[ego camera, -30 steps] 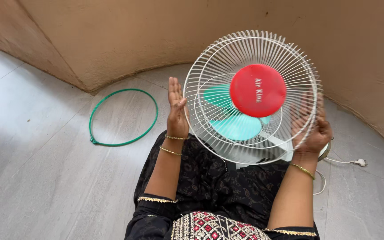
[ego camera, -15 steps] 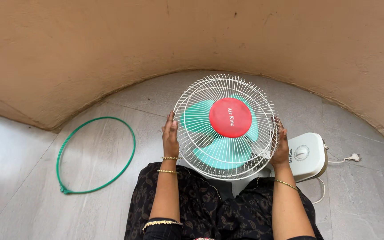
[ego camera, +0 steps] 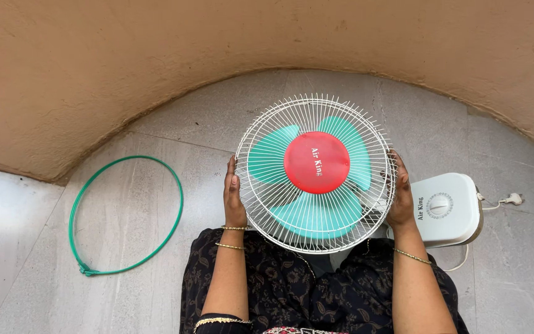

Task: The person assembles a table fan by attaching the blades to the motor hub, securing them with a nut, and then attaching the front and rear wire cages. A screwdriver is used to fasten the rear cage.

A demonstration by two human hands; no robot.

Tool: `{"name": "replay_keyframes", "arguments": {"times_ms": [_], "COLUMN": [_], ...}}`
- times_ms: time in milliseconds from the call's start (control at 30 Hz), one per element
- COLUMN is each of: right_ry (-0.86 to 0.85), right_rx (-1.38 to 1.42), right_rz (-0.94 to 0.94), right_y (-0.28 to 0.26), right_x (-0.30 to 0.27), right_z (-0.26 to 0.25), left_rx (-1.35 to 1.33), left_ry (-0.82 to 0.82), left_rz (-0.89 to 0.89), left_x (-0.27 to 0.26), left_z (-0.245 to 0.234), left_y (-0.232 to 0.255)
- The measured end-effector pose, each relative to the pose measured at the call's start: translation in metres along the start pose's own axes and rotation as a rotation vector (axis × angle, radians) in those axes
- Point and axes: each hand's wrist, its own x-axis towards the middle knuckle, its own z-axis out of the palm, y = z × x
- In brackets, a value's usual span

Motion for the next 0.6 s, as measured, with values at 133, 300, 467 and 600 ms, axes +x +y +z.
{"name": "replay_keyframes", "arguments": {"times_ms": [133,300,467,600], "right_ry": [-0.002,0.015,0.005,0.013], "right_rx": [0.021,-0.014,-0.057,-0.055], "right_rz": [0.022,0.044,0.058,0.083], "right_y": [-0.001,-0.004,-0.008,-0.009], "right_x": [0.001,0.002,0.007,0.009], "right_z": [0.0,0.001,0.002,0.003], "left_rx": [-0.005,0.015,0.026,0.051], "left_ry": [0.015,0.033,0.035,0.028], "left_rz": [-0.01,-0.038,-0.029,-0.009], "left_x": [0.0,0.0,0.0,0.001], "left_z": [0.002,0.005,0.007,0.006], "left_y": [0.001,0.007,0.009,0.009]}}
